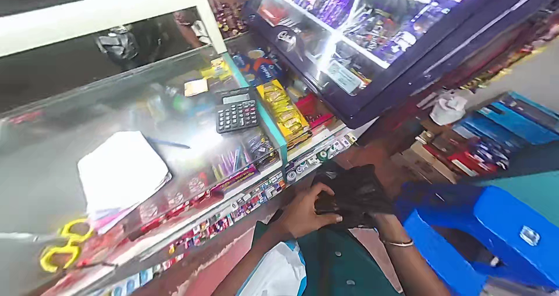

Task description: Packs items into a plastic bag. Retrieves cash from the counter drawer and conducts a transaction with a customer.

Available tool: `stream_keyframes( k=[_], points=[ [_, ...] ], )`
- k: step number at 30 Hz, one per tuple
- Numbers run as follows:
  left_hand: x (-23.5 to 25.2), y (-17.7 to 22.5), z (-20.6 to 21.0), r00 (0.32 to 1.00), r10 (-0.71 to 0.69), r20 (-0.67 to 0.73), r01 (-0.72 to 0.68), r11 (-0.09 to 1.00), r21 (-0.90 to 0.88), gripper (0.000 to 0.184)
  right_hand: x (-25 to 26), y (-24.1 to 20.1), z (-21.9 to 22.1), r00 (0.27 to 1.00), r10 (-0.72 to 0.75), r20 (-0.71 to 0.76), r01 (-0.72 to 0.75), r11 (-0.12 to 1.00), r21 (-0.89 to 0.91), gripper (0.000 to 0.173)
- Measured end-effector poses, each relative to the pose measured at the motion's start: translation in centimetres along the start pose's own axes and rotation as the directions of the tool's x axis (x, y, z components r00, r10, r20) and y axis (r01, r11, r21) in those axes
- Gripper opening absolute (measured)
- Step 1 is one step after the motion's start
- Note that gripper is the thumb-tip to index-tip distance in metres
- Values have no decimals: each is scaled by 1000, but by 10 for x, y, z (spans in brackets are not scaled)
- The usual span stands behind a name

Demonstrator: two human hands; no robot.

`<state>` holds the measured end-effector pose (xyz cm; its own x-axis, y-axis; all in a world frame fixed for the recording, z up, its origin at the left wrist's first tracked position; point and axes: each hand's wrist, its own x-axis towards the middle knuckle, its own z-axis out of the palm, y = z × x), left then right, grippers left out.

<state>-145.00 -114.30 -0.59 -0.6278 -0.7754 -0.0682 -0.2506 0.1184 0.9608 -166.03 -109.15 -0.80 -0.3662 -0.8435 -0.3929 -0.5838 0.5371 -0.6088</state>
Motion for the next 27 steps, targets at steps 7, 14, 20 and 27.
stream_keyframes(
  k=[7, 14, 20, 27],
  points=[
    [-1, -8, 20, 796, -253, -549, 105, 952, -286, 29, 6, -44, -46, 305, -809, 503, 722, 541, 432, 45],
    [-3, -17, 38, 675, -272, -686, 132, 959, -250, 39, -41, -104, -10, -381, -841, 384, 717, -6, 697, 61],
    [-66, -40, 22, 465, -415, -782, 387, 890, -242, 29, 12, -69, -111, 166, -986, -2, 882, 148, 447, 42],
    [-80, -24, 53, 368, -492, -789, 466, 832, -302, 32, 60, -33, -58, 744, -657, -119, 602, 582, 547, 44]
  ],
)
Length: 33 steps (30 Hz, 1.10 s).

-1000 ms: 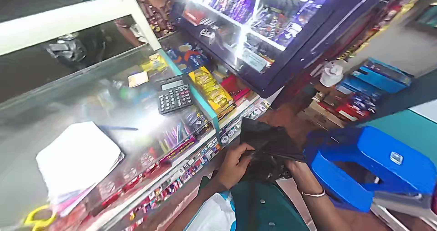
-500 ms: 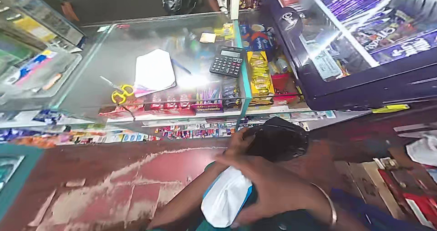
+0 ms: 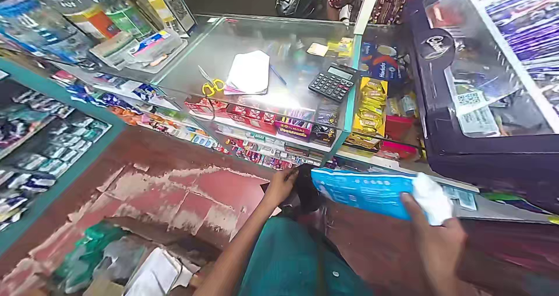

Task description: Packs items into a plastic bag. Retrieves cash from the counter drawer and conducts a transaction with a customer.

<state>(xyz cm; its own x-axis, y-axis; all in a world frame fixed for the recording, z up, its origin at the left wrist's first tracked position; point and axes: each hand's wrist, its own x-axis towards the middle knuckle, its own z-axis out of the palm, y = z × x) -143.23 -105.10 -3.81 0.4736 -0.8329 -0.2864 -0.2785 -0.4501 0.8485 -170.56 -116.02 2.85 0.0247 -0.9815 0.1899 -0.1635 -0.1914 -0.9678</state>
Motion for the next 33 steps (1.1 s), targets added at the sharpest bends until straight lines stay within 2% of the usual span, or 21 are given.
stream_keyframes(
  k=[2, 3, 5, 6, 8, 10, 12, 15, 17, 18, 19, 20, 21, 23, 24, 26, 28, 30, 31, 33],
  points=[
    [-3, 8, 9, 1000, -14, -9, 14, 1000, 22, 35, -16, 38, 27, 978, 205, 44, -210, 964, 166, 40],
    [-4, 10, 13, 1000, -18, -19, 19, 999, 48, 37, -24, 53, 38, 939, 328, 100, -343, 902, 262, 42],
    [-6, 12, 17, 999, -19, -46, 24, 995, 101, 39, -41, 76, 54, 790, 556, 258, -611, 679, 407, 42],
    [-6, 13, 16, 998, -19, -55, 25, 992, 124, 40, -50, 83, 61, 712, 625, 319, -697, 572, 433, 42],
    [-5, 20, 12, 999, -14, -37, 20, 985, 170, 42, -66, 86, 72, 618, 674, 404, -775, 438, 456, 40],
    [-8, 26, 17, 998, 49, 30, -54, 979, 195, 41, -76, 80, 82, 557, 669, 493, -816, 330, 474, 37],
    [-16, 34, 31, 984, 135, 118, -158, 964, 212, 39, -83, 74, 94, 527, 646, 553, -839, 291, 459, 35],
    [-30, 47, 43, 960, 239, 146, -267, 939, 219, 38, -88, 66, 112, 565, 568, 598, -824, 424, 375, 35],
    [-37, 46, 37, 951, 308, 21, -306, 929, 209, 35, -92, 66, 115, 675, 435, 595, -699, 635, 329, 39],
    [-38, 44, 30, 942, 332, -56, -317, 931, 182, 35, -93, 71, 116, 760, 304, 574, -541, 785, 301, 44],
    [-38, 40, 22, 931, 343, -122, -326, 935, 141, 35, -93, 76, 115, 823, 122, 555, -307, 917, 253, 51],
    [-37, 35, 15, 925, 340, -167, -329, 940, 89, 36, -91, 79, 117, 842, -65, 535, -45, 981, 190, 52],
    [-36, 29, 9, 929, 319, -190, -318, 947, 33, 37, -90, 79, 119, 820, -220, 529, 178, 975, 129, 50],
    [-35, 17, 3, 960, 222, -173, -237, 969, -68, 42, -90, 76, 125, 716, -401, 572, 451, 891, 60, 46],
    [-35, 10, 1, 974, 171, -147, -188, 976, -107, 45, -90, 74, 127, 675, -432, 598, 516, 856, 36, 45],
    [-38, -7, -3, 995, 72, -72, -86, 974, -210, 49, -91, 74, 127, 610, -417, 674, 561, 828, 4, 39],
    [-48, -19, -4, 1000, -2, 9, 4, 963, -271, 54, -93, 71, 123, 559, -340, 756, 531, 847, -12, 35],
    [-63, -27, -3, 992, -44, 114, 72, 964, -257, 56, -91, 74, 118, 467, -182, 865, 337, 941, 15, 36],
    [-70, -33, -2, 984, -56, 167, 91, 974, -209, 53, -84, 78, 115, 357, -87, 930, 174, 984, 26, 39],
    [-81, -44, -4, 963, -87, 254, 112, 990, -84, 45, -63, 93, 111, 33, -5, 999, -215, 977, 12, 44]
  ],
)
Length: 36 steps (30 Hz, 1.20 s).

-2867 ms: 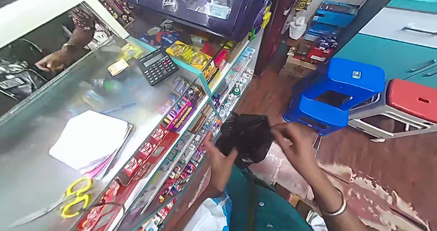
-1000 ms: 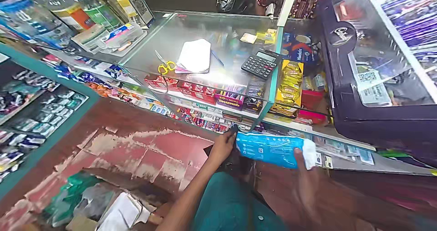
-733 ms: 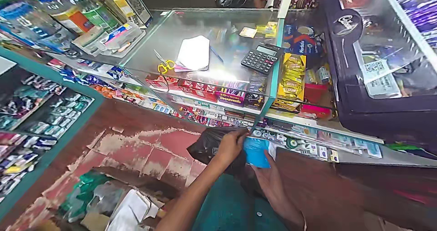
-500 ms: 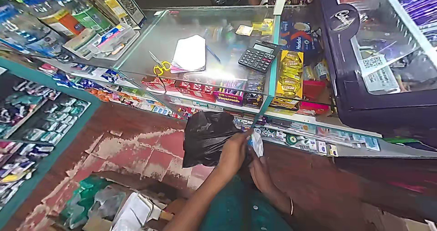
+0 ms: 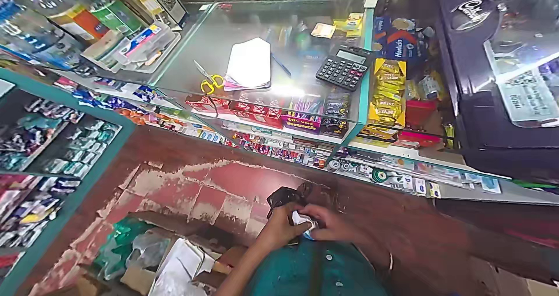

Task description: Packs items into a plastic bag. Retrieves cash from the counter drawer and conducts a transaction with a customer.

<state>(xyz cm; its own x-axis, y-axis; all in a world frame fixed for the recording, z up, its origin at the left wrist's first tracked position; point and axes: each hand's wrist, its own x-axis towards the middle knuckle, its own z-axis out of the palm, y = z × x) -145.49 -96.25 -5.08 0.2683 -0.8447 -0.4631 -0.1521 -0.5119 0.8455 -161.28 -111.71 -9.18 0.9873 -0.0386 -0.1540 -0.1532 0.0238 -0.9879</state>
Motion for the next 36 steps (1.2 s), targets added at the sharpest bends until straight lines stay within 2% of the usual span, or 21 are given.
stream_keyframes(
  k=[2, 4, 6, 7, 9, 11, 13, 15, 16, 17, 19, 21, 22, 23, 25, 27, 30, 31, 33, 35, 36],
  points=[
    [-6, -8, -1, 999, -23, 36, 20, 998, 62, 38, 0, 12, -18, 993, 92, 74, -108, 962, 250, 38],
    [-10, -10, 0, 998, 8, 59, -13, 996, 94, 35, 10, 24, -23, 982, 184, -47, -170, 962, 215, 27],
    [-10, -9, 3, 993, 72, 92, -84, 988, 131, 31, 26, 27, -18, 979, 158, -133, -172, 979, -108, 27],
    [-9, -9, 4, 988, 106, 110, -121, 982, 147, 30, 35, 21, -14, 983, 130, -132, -167, 931, -326, 33],
    [-8, -9, 6, 975, 166, 145, -191, 966, 174, 26, 54, 3, -3, 976, 201, -85, -204, 707, -677, 55],
    [-8, -10, 4, 965, 197, 174, -229, 954, 192, 24, 77, -4, 6, 945, 312, -97, -250, 499, -830, 55],
    [-10, -12, 1, 962, 198, 189, -234, 953, 193, 24, 93, 10, 12, 934, 317, -165, -298, 437, -849, 38],
    [-15, -16, -2, 976, 174, 132, -196, 964, 182, 25, 98, 19, 10, 927, 295, -233, -357, 498, -790, 30],
    [-18, -18, -4, 988, 144, 55, -151, 974, 170, 30, 95, 18, 5, 927, 236, -291, -375, 585, -719, 29],
    [-20, -23, -5, 995, 91, -43, -84, 985, 152, 40, 90, 16, -1, 923, 153, -353, -356, 688, -632, 26],
    [-25, -32, -11, 977, -79, -199, 102, 989, 105, 77, 76, 10, -14, 911, 39, -410, -246, 850, -466, 23],
    [-26, -44, -23, 929, -298, -220, 328, 938, 114, 105, 63, 6, -26, 944, 86, -319, -177, 947, -268, 25],
    [-24, -49, -30, 893, -411, -185, 439, 887, 146, 107, 60, 5, -32, 960, 149, -238, -188, 971, -150, 24],
    [-22, -55, -35, 854, -502, -136, 520, 831, 195, 101, 58, 7, -36, 961, 219, -166, -228, 973, -34, 22],
    [-19, -74, -40, 821, -570, -46, 554, 773, 309, 68, 57, 18, -35, 947, 296, -127, -284, 953, 108, 17],
    [-14, -91, -44, 823, -567, 20, 527, 777, 344, 49, 63, 26, -22, 931, 311, -192, -296, 949, 104, 16],
    [-8, -90, -41, 866, -501, -1, 493, 852, 178, 42, 69, 23, 4, 924, 321, -209, -326, 945, 12, 27],
    [-4, -86, -38, 891, -453, -26, 454, 888, 80, 39, 72, 23, 12, 930, 324, -172, -335, 941, -38, 34],
    [6, -80, -30, 930, -365, -33, 362, 928, -87, 33, 77, 29, 24, 948, 317, -10, -315, 938, -146, 63],
    [18, -80, -21, 960, -277, 28, 279, 950, -140, 31, 85, 31, 22, 924, 337, 180, -289, 925, -248, 88],
    [23, -79, -18, 960, -268, 79, 277, 951, -138, 33, 90, 33, 19, 909, 338, 242, -262, 918, -299, 90]
  ],
)
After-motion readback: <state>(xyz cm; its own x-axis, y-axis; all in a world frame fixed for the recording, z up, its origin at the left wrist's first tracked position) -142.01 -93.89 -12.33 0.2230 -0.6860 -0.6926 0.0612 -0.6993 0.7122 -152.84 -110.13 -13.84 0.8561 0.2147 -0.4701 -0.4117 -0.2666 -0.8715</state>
